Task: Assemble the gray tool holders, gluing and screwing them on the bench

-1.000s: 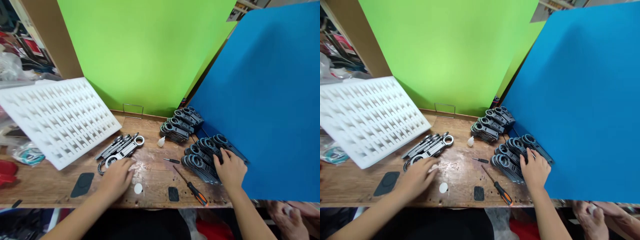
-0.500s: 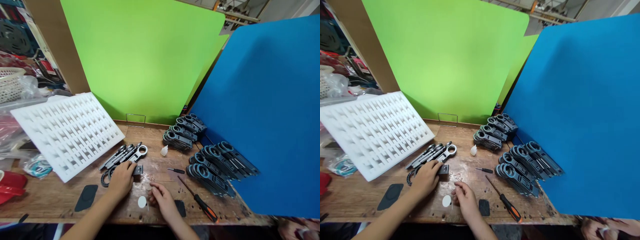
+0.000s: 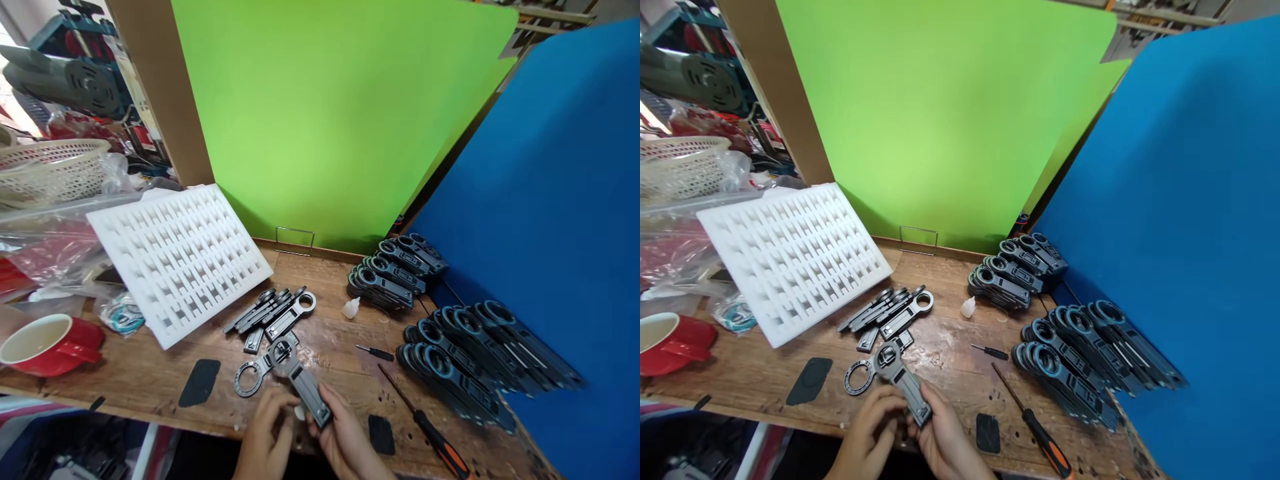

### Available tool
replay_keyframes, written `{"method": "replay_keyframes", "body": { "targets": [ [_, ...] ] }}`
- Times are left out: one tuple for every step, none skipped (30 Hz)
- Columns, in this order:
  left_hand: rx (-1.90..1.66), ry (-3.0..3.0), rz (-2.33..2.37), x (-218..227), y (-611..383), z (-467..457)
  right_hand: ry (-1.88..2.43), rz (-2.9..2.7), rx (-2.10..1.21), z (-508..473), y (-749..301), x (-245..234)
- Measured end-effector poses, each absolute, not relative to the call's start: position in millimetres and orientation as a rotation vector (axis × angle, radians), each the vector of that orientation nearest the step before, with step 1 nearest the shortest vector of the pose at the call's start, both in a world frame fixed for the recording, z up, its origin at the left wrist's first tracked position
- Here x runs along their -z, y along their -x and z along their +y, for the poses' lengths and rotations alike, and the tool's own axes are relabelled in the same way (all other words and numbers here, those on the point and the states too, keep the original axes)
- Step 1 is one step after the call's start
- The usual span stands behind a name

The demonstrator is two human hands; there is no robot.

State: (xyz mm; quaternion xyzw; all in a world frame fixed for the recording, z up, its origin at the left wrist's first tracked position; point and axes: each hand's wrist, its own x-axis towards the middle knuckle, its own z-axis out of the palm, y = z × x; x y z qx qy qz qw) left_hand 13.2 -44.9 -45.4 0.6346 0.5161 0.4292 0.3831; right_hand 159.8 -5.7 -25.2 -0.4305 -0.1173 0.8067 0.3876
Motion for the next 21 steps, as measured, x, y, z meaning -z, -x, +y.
{"method": "replay_keyframes", "body": {
  "targets": [
    [-1.107,-1.381,1.376,48,-13,-46,1.139,-0.450,-1.948,-9,-162,24],
    [-1.096,-1.141,1.398,50,-14,-46,1.172,-0.644,-1.829,-11,-164,23],
    [-1.079,-0.919,1.374,51,-15,-46,1.192,-0.880,-1.694,-14,-167,21],
    [-1.069,-0.739,1.319,51,-17,-45,1.192,-1.148,-1.544,-17,-169,19],
    [-1.071,-0.611,1.258,48,-20,-43,1.168,-1.425,-1.388,-20,-171,18],
    [-1.082,-0.534,1.216,44,-24,-41,1.127,-1.677,-1.228,-22,-172,16],
    [-1.104,-0.492,1.213,39,-28,-38,1.090,-1.872,-1.072,-24,-173,16],
    [-1.117,-0.476,1.234,32,-31,-34,1.078,-1.999,-0.930,-26,-173,16],
    [-1.119,-0.478,1.263,25,-35,-31,1.093,-2.068,-0.803,-27,-172,17],
    [-1.111,-0.485,1.284,19,-38,-28,1.128,-2.094,-0.690,-28,-171,18],
    [-1.103,-0.489,1.290,13,-41,-26,1.170,-2.099,-0.592,-29,-170,20],
    [-1.103,-0.490,1.280,8,-43,-24,1.203,-2.103,-0.516,-29,-169,21],
    [-1.110,-0.488,1.265,5,-45,-23,1.222,-2.117,-0.468,-29,-169,22],
    [-1.119,-0.485,1.253,3,-46,-23,1.227,-2.133,-0.446,-28,-169,22],
    [-1.126,-0.479,1.249,2,-47,-23,1.229,-2.138,-0.447,-26,-169,21],
    [-1.128,-0.475,1.244,2,-48,-23,1.235,-2.131,-0.471,-25,-169,19],
    [-1.131,-0.479,1.237,2,-49,-23,1.244,-2.112,-0.518,-22,-170,16],
    [-1.137,-0.491,1.228,2,-48,-23,1.257,-2.084,-0.586,-20,-171,13],
    [-1.142,-0.503,1.212,3,-47,-22,1.269,-2.052,-0.672,-18,-172,9],
    [-1.144,-0.509,1.201,3,-45,-21,1.278,-2.019,-0.768,-16,-173,4],
    [-1.141,-0.496,1.209,3,-42,-18,1.276,-1.996,-0.869,-16,-173,0]
  ]
}}
